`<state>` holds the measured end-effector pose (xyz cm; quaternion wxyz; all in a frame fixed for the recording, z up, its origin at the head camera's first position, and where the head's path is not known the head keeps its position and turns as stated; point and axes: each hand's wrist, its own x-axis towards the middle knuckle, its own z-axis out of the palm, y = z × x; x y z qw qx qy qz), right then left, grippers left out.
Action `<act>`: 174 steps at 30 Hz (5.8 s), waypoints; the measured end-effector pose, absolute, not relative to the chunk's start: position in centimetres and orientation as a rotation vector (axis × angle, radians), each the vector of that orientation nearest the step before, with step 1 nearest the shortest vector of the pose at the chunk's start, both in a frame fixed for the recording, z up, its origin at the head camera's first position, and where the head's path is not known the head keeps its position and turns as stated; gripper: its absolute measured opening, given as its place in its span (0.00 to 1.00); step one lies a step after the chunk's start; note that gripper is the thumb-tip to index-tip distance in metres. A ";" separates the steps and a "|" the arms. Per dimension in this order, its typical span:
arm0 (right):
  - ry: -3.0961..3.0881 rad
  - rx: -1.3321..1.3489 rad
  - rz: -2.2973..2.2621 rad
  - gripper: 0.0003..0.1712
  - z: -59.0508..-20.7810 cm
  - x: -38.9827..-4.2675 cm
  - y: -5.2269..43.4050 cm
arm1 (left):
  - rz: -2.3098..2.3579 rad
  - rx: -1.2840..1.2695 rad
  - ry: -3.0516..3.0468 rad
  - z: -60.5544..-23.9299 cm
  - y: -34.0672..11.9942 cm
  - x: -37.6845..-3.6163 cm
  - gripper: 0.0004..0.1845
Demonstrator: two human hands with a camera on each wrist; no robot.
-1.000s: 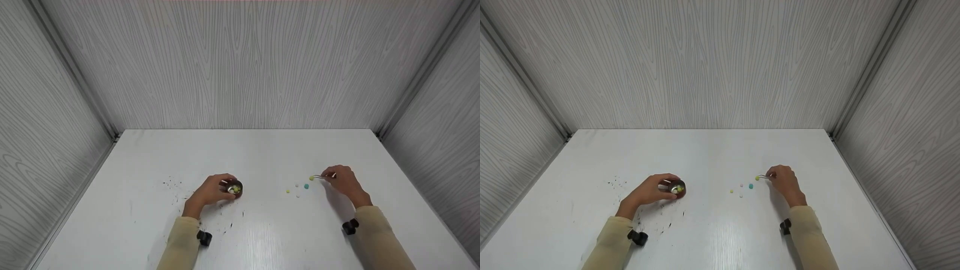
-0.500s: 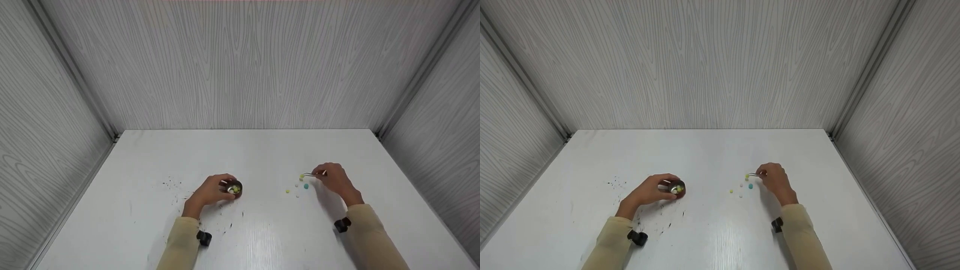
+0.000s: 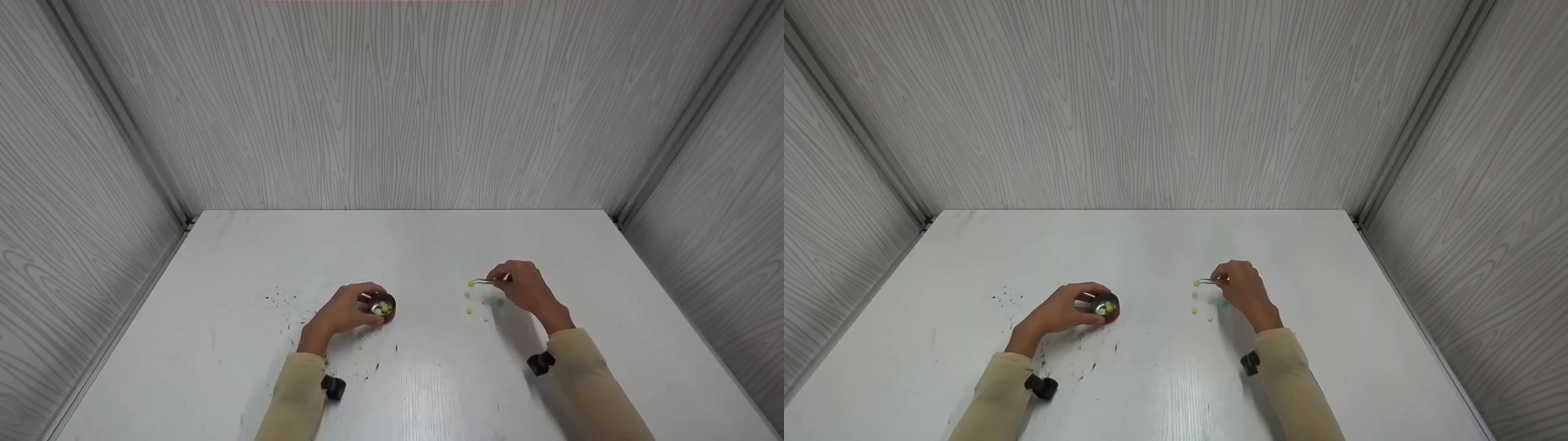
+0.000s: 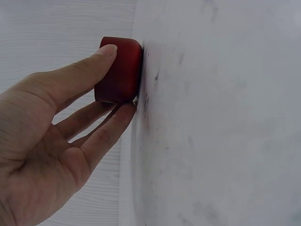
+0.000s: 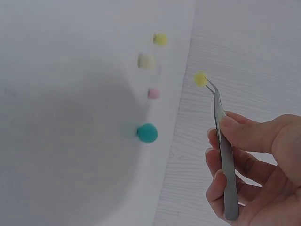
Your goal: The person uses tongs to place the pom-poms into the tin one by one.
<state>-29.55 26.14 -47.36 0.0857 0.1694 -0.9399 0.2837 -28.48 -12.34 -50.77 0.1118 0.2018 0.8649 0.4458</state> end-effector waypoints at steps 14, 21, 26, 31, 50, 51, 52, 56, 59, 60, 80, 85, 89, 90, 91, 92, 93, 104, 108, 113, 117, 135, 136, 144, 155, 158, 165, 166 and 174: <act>-2.799 0.600 0.849 0.07 -47.1 -29.5 22.4 | 1.309 0.621 2.533 -50.7 -12.4 -28.5 0.27; -2.769 0.674 0.859 0.07 -47.1 -29.4 20.9 | 1.299 0.648 2.549 -50.6 -12.4 -28.5 0.26; -2.774 0.693 0.865 0.08 -47.0 -29.4 19.9 | 1.291 0.664 2.555 -50.6 -12.4 -28.6 0.26; -2.778 0.712 0.866 0.08 -46.8 -29.2 19.1 | 1.286 0.668 2.555 -50.8 -12.4 -28.6 0.26; -2.760 0.801 0.824 0.08 -46.6 -28.8 16.1 | 1.283 0.609 2.554 -50.6 -12.3 -28.5 0.27; -2.761 0.807 0.821 0.08 -46.6 -28.8 16.0 | 1.284 0.602 2.551 -50.6 -12.3 -28.4 0.27; -2.760 0.809 0.819 0.08 -46.6 -28.8 15.8 | 1.284 0.599 2.551 -50.5 -12.3 -28.4 0.27; -2.759 0.830 0.840 0.07 -46.5 -28.7 15.3 | 1.272 0.591 2.561 -50.4 -12.2 -28.4 0.26; -2.767 0.839 0.856 0.07 -46.5 -28.6 14.9 | 1.265 0.593 2.567 -50.5 -12.2 -28.4 0.26; -2.773 0.835 0.859 0.07 -46.4 -28.5 14.8 | 1.265 0.594 2.567 -50.5 -12.2 -28.5 0.26; -2.785 0.887 0.811 0.09 -47.2 -28.3 12.6 | 1.265 0.650 2.572 -50.7 -12.3 -28.6 0.27; -2.779 0.893 0.792 0.09 -47.5 -28.3 12.3 | 1.258 0.654 2.573 -50.6 -12.4 -28.7 0.26; -2.772 0.909 0.811 0.09 -47.6 -28.2 12.1 | 1.256 0.658 2.578 -50.6 -12.4 -28.7 0.26; -2.773 0.913 0.814 0.09 -47.7 -28.2 12.0 | 1.257 0.660 2.580 -50.5 -12.4 -28.6 0.26; -2.775 0.916 0.813 0.09 -47.6 -28.2 12.0 | 1.257 0.661 2.583 -50.5 -12.3 -28.6 0.26; -2.779 0.918 0.812 0.09 -47.6 -28.1 11.9 | 1.259 0.662 2.583 -50.5 -12.3 -28.6 0.26; -2.782 0.923 0.811 0.09 -47.6 -28.1 11.9 | 1.259 0.663 2.584 -50.5 -12.3 -28.6 0.26; -2.780 0.943 0.830 0.10 -47.6 -28.0 12.5 | 1.251 0.661 2.591 -50.5 -12.2 -28.6 0.26; -2.755 0.942 0.864 0.10 -47.6 -27.9 13.2 | 1.249 0.629 2.589 -50.4 -12.2 -28.5 0.27; -2.732 0.924 0.910 0.09 -47.5 -27.9 14.8 | 1.244 0.587 2.594 -50.3 -12.1 -28.4 0.27; -2.705 0.901 0.953 0.09 -47.3 -27.8 16.4 | 1.237 0.576 2.595 -50.3 -12.1 -28.4 0.28; -2.733 0.791 1.069 0.07 -46.5 -27.6 23.7 | 1.273 0.630 2.574 -50.6 -12.4 -28.5 0.27; -2.740 0.777 1.078 0.07 -46.5 -27.6 24.1 | 1.272 0.632 2.575 -50.6 -12.4 -28.5 0.27; -2.799 0.700 1.061 0.07 -46.0 -27.5 26.5 | 1.288 0.612 2.558 -50.6 -12.5 -28.5 0.27; -2.865 0.682 0.953 0.08 -45.9 -27.7 28.6 | 1.296 0.602 2.549 -50.6 -12.6 -28.6 0.27; -2.868 0.668 0.941 0.08 -46.1 -27.7 29.3 | 1.290 0.608 2.557 -50.6 -12.5 -28.5 0.27; -2.910 0.567 0.934 0.08 -46.2 -27.5 30.8 | 1.288 0.617 2.552 -50.6 -12.4 -28.4 0.27; -2.915 0.554 0.936 0.08 -46.3 -27.5 31.0 | 1.294 0.619 2.547 -50.6 -12.5 -28.4 0.27; -2.935 0.518 0.956 0.08 -46.4 -27.5 31.7 | 1.312 0.623 2.536 -50.8 -12.5 -28.3 0.27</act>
